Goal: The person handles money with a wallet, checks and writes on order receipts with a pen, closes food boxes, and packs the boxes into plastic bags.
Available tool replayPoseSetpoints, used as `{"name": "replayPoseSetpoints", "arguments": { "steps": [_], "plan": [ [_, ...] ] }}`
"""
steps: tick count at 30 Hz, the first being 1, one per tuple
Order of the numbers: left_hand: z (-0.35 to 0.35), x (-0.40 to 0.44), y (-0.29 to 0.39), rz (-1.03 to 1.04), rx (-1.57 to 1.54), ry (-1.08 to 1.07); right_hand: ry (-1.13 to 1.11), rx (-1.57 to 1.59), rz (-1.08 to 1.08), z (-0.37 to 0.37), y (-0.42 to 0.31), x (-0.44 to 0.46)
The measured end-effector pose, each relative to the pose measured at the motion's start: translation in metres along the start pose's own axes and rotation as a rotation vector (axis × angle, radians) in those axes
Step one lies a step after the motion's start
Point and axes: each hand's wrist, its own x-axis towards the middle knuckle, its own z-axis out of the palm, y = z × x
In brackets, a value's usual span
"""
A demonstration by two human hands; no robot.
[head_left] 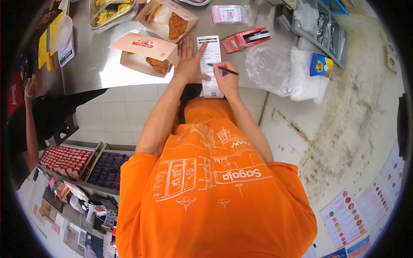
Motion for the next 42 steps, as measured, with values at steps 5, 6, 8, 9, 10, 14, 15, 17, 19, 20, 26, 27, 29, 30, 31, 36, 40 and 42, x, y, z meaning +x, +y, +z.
{"name": "replayPoseSetpoints", "arguments": {
  "steps": [5, 6, 8, 9, 10, 14, 15, 17, 19, 20, 26, 27, 29, 30, 31, 36, 40, 42],
  "plan": [
    [0.001, 0.0, -0.002, 0.01, 0.013, 0.007, -0.103, -0.018, 0.001, -0.008, -0.008, -0.004],
    [0.0, 0.0, -0.001, 0.002, 0.013, -0.002, -0.081, -0.013, 0.021, -0.008, -0.008, -0.004],
    [-0.003, 0.0, 0.002, -0.014, 0.007, -0.02, -0.039, -0.005, 0.062, -0.008, -0.007, -0.004],
    [-0.004, -0.001, 0.003, -0.016, 0.009, -0.02, -0.018, 0.031, 0.052, -0.007, -0.003, -0.003],
    [-0.006, -0.002, 0.004, -0.019, 0.012, -0.021, 0.002, 0.07, 0.043, -0.005, 0.002, -0.004],
    [0.007, 0.0, -0.004, 0.027, 0.023, 0.09, -0.135, -0.079, -0.048, -0.011, 0.001, -0.009],
    [0.008, 0.0, -0.004, 0.029, 0.013, 0.091, -0.055, -0.026, 0.004, -0.012, 0.001, -0.008],
    [0.008, -0.001, -0.005, 0.026, -0.006, 0.096, 0.1, 0.083, 0.108, -0.008, 0.0, -0.006],
    [0.009, -0.005, -0.005, 0.039, -0.061, 0.151, 0.072, 0.171, 0.079, -0.011, 0.006, -0.009],
    [0.01, -0.006, -0.005, 0.047, -0.09, 0.181, 0.059, 0.214, 0.063, -0.012, 0.008, -0.009],
    [0.036, -0.027, -0.011, 0.045, -0.041, 0.236, -0.039, 0.265, 0.11, -0.014, 0.008, -0.02],
    [0.031, -0.029, -0.007, 0.047, -0.03, 0.21, -0.067, 0.19, 0.087, -0.013, 0.007, -0.021],
    [0.019, -0.031, -0.001, 0.04, -0.009, 0.166, -0.136, 0.04, 0.035, -0.01, 0.004, -0.02],
    [0.013, -0.03, 0.001, 0.027, 0.0, 0.135, -0.123, 0.038, 0.029, -0.007, -0.003, -0.016],
    [0.009, -0.031, 0.003, 0.015, 0.009, 0.101, -0.109, 0.036, 0.027, -0.005, -0.012, -0.013],
    [0.01, -0.032, 0.001, 0.009, 0.023, 0.051, -0.181, 0.043, 0.013, -0.004, -0.008, -0.007],
    [0.009, -0.031, 0.0, -0.002, 0.027, 0.02, -0.189, -0.005, -0.037, -0.007, -0.006, -0.005],
    [0.008, -0.031, -0.001, 0.0, 0.02, 0.014, -0.154, 0.021, -0.043, -0.006, 0.001, -0.006]
  ]
}}
